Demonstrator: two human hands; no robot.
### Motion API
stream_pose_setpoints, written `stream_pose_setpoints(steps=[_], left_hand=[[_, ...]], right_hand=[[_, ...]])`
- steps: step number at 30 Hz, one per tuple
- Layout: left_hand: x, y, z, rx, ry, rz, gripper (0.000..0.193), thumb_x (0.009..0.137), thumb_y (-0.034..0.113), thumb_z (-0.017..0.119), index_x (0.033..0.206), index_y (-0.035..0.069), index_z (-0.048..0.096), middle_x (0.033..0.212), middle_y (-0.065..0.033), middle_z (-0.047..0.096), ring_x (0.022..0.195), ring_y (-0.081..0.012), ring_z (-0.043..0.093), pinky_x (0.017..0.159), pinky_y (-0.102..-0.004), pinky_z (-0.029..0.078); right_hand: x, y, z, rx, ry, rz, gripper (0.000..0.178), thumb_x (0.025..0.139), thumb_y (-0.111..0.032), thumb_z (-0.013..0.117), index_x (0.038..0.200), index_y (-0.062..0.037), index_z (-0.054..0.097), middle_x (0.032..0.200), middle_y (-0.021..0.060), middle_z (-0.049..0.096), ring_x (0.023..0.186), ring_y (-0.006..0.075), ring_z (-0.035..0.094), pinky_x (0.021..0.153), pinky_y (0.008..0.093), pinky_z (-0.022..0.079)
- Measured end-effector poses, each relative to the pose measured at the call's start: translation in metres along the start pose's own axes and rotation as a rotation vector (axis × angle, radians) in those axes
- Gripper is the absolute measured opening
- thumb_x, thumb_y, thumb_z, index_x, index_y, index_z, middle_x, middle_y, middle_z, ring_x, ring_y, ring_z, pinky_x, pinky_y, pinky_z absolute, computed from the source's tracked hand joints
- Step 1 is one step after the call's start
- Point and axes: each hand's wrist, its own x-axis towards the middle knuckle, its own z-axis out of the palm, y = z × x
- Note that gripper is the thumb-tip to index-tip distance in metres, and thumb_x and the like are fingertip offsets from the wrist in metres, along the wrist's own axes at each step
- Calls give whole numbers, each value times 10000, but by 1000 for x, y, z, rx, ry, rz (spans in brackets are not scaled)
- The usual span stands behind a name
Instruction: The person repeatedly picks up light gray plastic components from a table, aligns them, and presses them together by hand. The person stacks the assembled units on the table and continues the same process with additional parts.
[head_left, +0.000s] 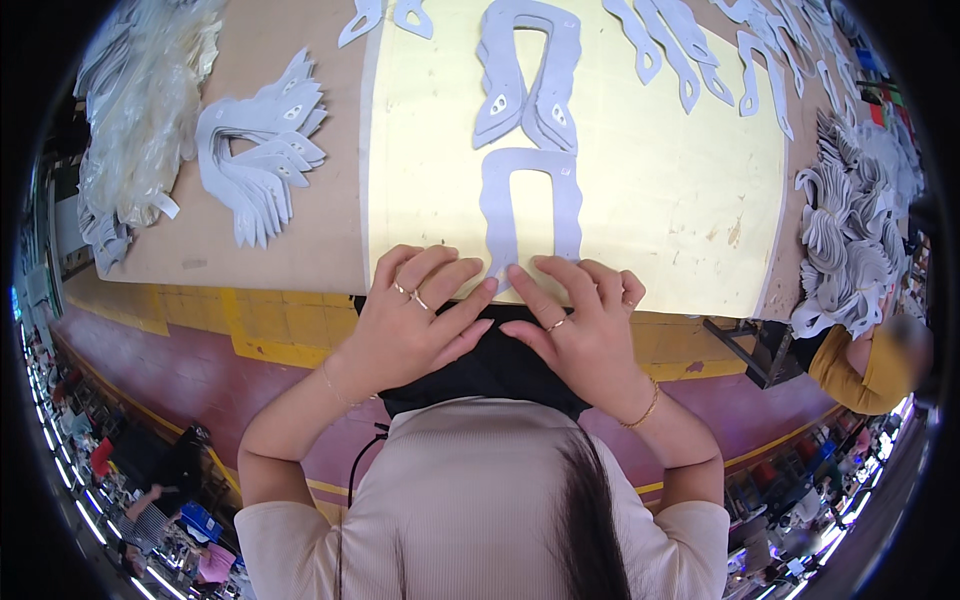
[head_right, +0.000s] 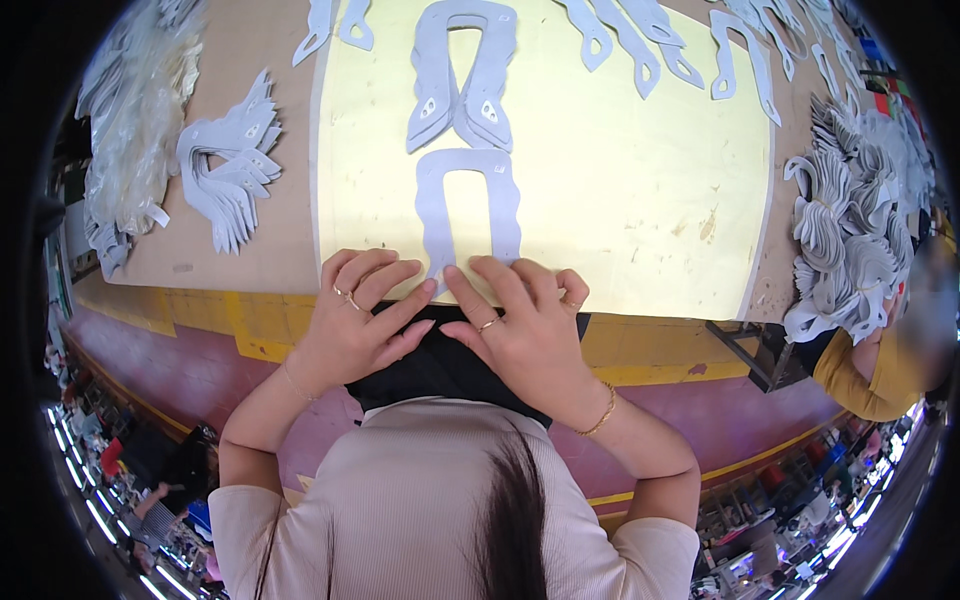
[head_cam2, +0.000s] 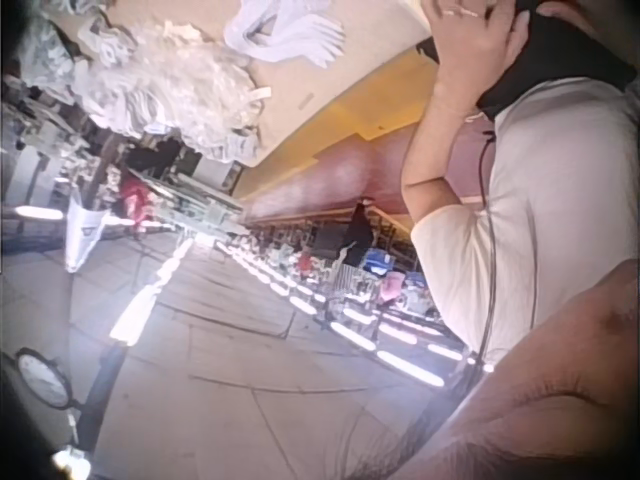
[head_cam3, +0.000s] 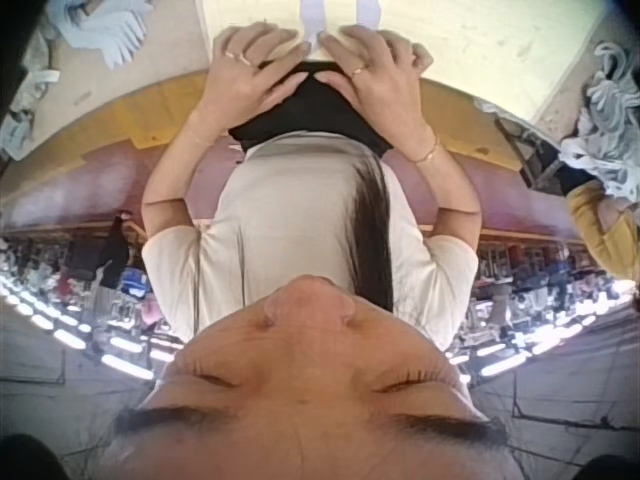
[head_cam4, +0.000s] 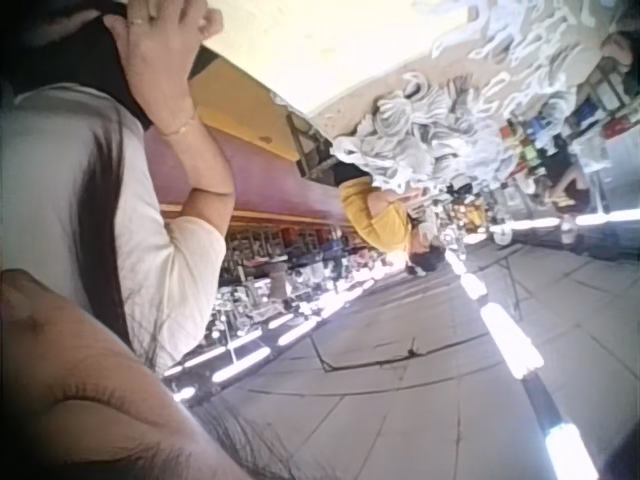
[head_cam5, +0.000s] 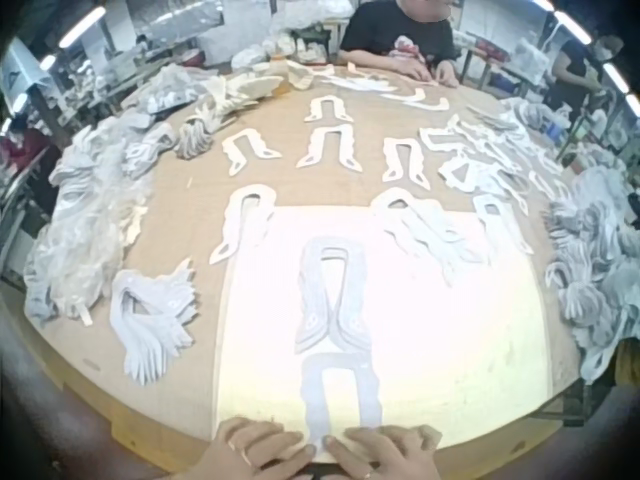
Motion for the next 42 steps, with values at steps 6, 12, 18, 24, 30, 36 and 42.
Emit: stream_pose_setpoints(steps=[6, 12, 18, 24, 30, 36, 42], left_hand=[[2, -1, 0, 30, -41, 17, 385, 797, 191, 750, 1166, 110, 672, 1236, -45, 577, 1152, -272, 518, 982, -466, 396], [5, 0, -5, -77, -56, -45, 392, 775, 150, 759, 1155, 100, 679, 1256, -80, 575, 1152, -305, 524, 997, -473, 380], [23, 22, 8, -156, -48, -10, 457, 819, 198, 753, 1245, 83, 634, 1358, -89, 544, 1259, -289, 493, 1000, -459, 380], [38, 32, 21, 6, -129, 54, 476, 847, 291, 734, 1268, 99, 622, 1408, -64, 526, 1298, -255, 479, 1018, -508, 322], [42, 35, 18, 87, -145, 66, 460, 838, 296, 737, 1242, 103, 637, 1370, -61, 547, 1294, -251, 480, 1000, -515, 327], [44, 39, 19, 94, -134, 43, 499, 783, 259, 782, 1246, 140, 638, 1346, -47, 559, 1279, -252, 497, 1019, -500, 302], [48, 44, 20, 137, -142, 41, 507, 777, 254, 777, 1248, 131, 634, 1342, -54, 552, 1276, -257, 497, 1022, -515, 303]], right_hand=[[-5, -14, 11, -437, 74, -235, 472, 853, -466, 639, 1153, -102, 670, 1283, -19, 545, 1129, 154, 494, 932, 438, 286], [6, 6, -21, 75, -8, 82, 407, 827, -365, 737, 1176, -165, 680, 1285, 22, 539, 1041, 223, 500, 918, 426, 365], [-9, 45, -29, 333, 190, 504, 149, 809, -136, 771, 949, -99, 739, 1134, 51, 547, 968, 228, 489, 911, 391, 338], [-6, 41, -27, 283, 44, 524, 107, 812, -176, 775, 895, -127, 729, 1140, 17, 513, 1055, 228, 454, 892, 410, 284], [-1, 40, -31, 232, -50, 536, 171, 788, -227, 797, 905, -119, 736, 1160, 24, 490, 1057, 221, 448, 924, 397, 294], [0, 39, -31, 231, -71, 553, 180, 779, -231, 805, 902, -121, 735, 1164, 25, 486, 1054, 224, 438, 921, 399, 293], [1, 39, -27, 232, -42, 546, 149, 767, -219, 812, 855, -137, 724, 1132, 16, 494, 1044, 259, 432, 856, 419, 279]])
